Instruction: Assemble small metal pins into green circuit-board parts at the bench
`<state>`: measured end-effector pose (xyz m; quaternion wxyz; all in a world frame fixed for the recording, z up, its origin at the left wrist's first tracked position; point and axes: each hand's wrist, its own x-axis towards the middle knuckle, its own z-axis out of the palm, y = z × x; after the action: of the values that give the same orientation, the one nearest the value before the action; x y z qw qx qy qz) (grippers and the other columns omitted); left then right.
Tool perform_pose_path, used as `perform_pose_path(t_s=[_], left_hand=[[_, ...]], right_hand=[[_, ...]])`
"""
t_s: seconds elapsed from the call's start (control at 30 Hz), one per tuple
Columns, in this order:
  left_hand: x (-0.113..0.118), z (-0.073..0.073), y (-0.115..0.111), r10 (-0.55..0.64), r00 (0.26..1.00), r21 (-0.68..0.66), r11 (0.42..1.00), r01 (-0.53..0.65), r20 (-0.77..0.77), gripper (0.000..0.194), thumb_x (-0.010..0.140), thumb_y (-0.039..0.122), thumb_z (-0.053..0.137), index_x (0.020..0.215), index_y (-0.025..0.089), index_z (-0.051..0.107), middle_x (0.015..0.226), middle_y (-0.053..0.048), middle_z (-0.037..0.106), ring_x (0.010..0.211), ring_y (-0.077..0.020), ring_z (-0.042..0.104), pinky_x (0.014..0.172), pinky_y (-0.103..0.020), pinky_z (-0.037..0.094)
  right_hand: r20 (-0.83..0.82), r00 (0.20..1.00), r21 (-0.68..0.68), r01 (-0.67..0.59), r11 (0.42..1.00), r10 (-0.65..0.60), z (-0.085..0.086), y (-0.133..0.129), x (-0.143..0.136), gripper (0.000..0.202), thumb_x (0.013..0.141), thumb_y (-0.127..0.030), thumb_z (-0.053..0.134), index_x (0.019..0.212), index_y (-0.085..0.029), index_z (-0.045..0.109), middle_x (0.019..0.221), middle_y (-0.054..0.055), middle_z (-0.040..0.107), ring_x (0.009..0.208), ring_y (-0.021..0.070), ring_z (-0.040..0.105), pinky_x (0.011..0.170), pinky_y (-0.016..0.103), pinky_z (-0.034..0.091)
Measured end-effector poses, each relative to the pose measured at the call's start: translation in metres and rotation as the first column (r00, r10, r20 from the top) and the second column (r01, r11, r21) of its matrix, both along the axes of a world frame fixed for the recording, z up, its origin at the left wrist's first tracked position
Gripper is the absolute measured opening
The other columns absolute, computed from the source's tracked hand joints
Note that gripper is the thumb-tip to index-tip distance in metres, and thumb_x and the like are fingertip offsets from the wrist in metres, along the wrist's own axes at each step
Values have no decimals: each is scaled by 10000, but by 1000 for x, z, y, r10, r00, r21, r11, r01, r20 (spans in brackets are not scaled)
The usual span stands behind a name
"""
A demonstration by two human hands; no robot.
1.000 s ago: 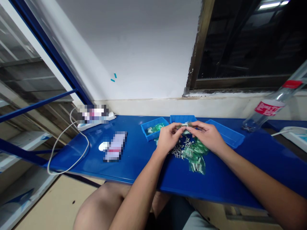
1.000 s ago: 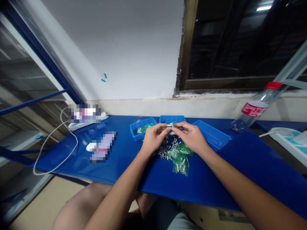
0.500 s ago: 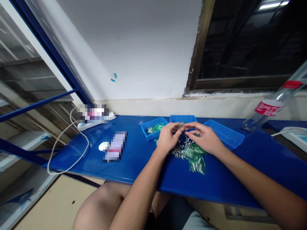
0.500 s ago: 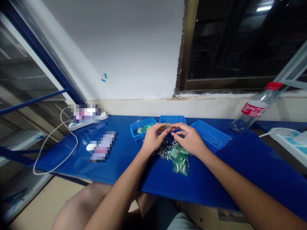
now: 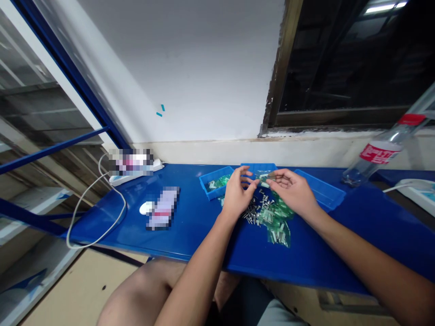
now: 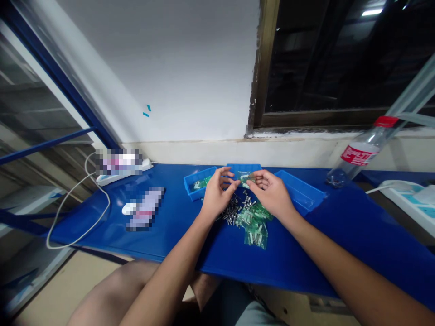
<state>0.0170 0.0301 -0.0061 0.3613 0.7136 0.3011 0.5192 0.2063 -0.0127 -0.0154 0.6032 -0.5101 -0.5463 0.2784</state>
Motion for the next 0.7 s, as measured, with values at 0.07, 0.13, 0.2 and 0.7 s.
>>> perform_pose_path(t_s=[0.07,0.13,0.2,0.7], left_hand=[[0,2,-3,-14,999,24,1000,14,-32,338,950,336,753,1240,182,675,1153,-136,723,900,-195,731,771,-334,637],[0,4,-5,-74,995,23,997,75,-61,347,942,396,762,1208,178,713,1158,-142,731,969,-225,742,806,-355,650],[-1,3,-5,-99,993,12,995,100,-70,385,932,411,772,1233,176,724,1198,-148,737,1023,-246,747,832,-375,658],[0,-1,3,-147,981,-206,964,170,125,439,938,220,728,1364,181,630,1059,-96,796,946,-202,760,899,-375,619]], right_hand=[[-4,1000,14,8,1000,-8,1,0,0,413,795,-525,862,1014,-221,689,982,88,766,909,247,748,881,427,642],[3,997,2,-74,997,74,2,-2,-2,414,789,-492,869,1058,-223,703,1072,100,765,973,256,746,923,438,634],[20,984,-26,-178,984,179,5,-4,-4,418,796,-458,866,1117,-231,722,1167,107,756,1040,265,739,978,458,619],[-94,993,-29,-79,996,76,7,-2,-3,500,769,-526,889,1133,-219,736,943,65,734,802,216,712,705,371,643]])
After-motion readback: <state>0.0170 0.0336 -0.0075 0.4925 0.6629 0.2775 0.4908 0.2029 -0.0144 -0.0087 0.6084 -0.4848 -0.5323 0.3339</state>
